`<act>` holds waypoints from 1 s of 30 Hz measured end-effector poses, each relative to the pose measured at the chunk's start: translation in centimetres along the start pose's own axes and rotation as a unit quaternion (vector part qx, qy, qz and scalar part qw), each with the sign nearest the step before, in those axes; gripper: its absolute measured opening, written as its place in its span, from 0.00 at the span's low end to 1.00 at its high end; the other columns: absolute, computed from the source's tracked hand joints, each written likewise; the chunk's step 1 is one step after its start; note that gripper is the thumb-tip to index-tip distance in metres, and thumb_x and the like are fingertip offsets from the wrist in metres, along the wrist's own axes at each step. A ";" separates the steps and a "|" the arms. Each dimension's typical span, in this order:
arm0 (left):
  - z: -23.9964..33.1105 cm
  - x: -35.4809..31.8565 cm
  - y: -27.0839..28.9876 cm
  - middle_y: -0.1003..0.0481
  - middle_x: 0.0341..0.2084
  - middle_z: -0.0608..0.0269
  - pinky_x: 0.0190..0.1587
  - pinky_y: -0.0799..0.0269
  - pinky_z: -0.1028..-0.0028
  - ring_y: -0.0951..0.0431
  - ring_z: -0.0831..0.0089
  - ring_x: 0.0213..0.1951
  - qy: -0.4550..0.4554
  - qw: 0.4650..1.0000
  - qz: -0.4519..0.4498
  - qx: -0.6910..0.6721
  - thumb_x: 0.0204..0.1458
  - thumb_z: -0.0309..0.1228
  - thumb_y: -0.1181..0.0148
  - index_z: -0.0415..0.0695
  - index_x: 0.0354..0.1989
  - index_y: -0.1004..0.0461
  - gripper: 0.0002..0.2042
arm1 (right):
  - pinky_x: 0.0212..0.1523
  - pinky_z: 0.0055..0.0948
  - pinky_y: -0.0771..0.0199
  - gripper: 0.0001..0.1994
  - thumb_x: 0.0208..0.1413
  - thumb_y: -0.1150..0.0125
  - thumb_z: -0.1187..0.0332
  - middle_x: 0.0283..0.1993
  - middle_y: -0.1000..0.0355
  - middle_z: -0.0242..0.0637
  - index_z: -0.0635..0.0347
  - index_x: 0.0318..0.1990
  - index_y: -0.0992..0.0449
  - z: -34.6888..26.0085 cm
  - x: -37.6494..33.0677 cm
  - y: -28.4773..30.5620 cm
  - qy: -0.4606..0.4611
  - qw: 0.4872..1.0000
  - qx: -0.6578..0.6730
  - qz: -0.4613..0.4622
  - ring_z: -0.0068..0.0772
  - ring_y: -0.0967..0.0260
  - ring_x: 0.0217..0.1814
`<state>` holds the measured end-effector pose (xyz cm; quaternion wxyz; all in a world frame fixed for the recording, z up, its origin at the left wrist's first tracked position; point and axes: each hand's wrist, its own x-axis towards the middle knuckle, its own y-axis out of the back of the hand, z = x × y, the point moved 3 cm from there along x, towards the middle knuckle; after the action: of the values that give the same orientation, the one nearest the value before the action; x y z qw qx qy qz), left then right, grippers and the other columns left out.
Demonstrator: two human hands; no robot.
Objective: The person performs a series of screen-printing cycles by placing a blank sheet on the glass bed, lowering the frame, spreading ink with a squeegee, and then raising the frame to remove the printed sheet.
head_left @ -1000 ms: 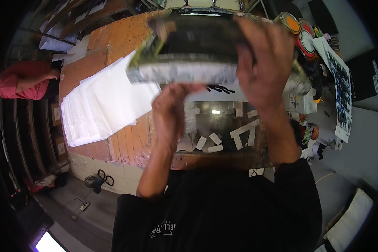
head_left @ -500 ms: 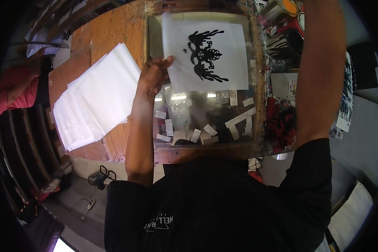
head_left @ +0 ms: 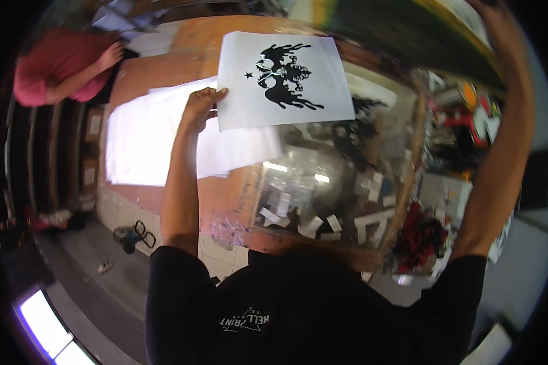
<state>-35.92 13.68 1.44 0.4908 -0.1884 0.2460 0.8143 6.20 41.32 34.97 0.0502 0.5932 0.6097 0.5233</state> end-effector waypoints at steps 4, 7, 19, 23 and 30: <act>-4.5 1.8 12.0 0.21 0.36 0.58 0.43 0.23 0.63 0.20 0.65 0.37 -0.039 0.986 0.155 0.055 0.55 0.42 0.30 0.40 0.35 0.23 0.16 | 0.58 0.31 0.31 0.31 0.56 0.30 0.51 0.57 0.24 0.43 0.57 0.64 0.26 3.0 0.2 0.5 0.006 0.998 -0.045 -0.045 0.34 0.26 0.55; -4.4 -0.8 17.3 0.22 0.42 0.52 0.46 0.24 0.59 0.21 0.59 0.43 -0.051 0.882 0.385 0.267 0.52 0.40 0.29 0.39 0.41 0.23 0.17 | 0.64 0.29 0.34 0.33 0.58 0.30 0.52 0.62 0.27 0.44 0.59 0.66 0.29 4.4 0.2 -0.4 0.029 0.997 -0.075 -0.015 0.31 0.27 0.60; -9.7 -11.5 -14.4 0.31 0.46 0.56 0.57 0.46 0.54 0.35 0.54 0.54 -0.221 0.889 0.281 0.287 0.48 0.43 0.26 0.47 0.40 0.24 0.18 | 0.51 0.26 0.29 0.26 0.60 0.31 0.57 0.47 0.23 0.33 0.59 0.63 0.25 4.9 0.2 0.4 -0.049 0.993 0.002 -0.105 0.25 0.26 0.47; -11.0 -10.1 -14.1 0.28 0.47 0.58 0.58 0.45 0.52 0.33 0.58 0.54 -0.181 0.902 0.291 0.264 0.49 0.43 0.27 0.48 0.31 0.20 0.13 | 0.50 0.31 0.30 0.18 0.56 0.32 0.72 0.42 0.21 0.37 0.64 0.54 0.21 -1.6 -3.4 0.7 0.028 0.998 0.050 -0.025 0.30 0.27 0.46; -6.0 -10.5 -16.2 0.31 0.65 0.51 0.68 0.74 0.29 0.47 0.48 0.74 -0.196 0.948 0.196 0.155 0.49 0.42 0.27 0.59 0.34 0.15 0.07 | 0.39 0.30 0.29 0.13 0.51 0.34 0.82 0.37 0.22 0.36 0.68 0.46 0.20 -3.2 -4.7 2.3 -0.038 0.990 0.134 -0.035 0.27 0.29 0.38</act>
<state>-16.37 9.22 -1.17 0.3834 0.1053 0.2996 0.8673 6.96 35.28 35.42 0.0111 0.5925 0.6923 0.4117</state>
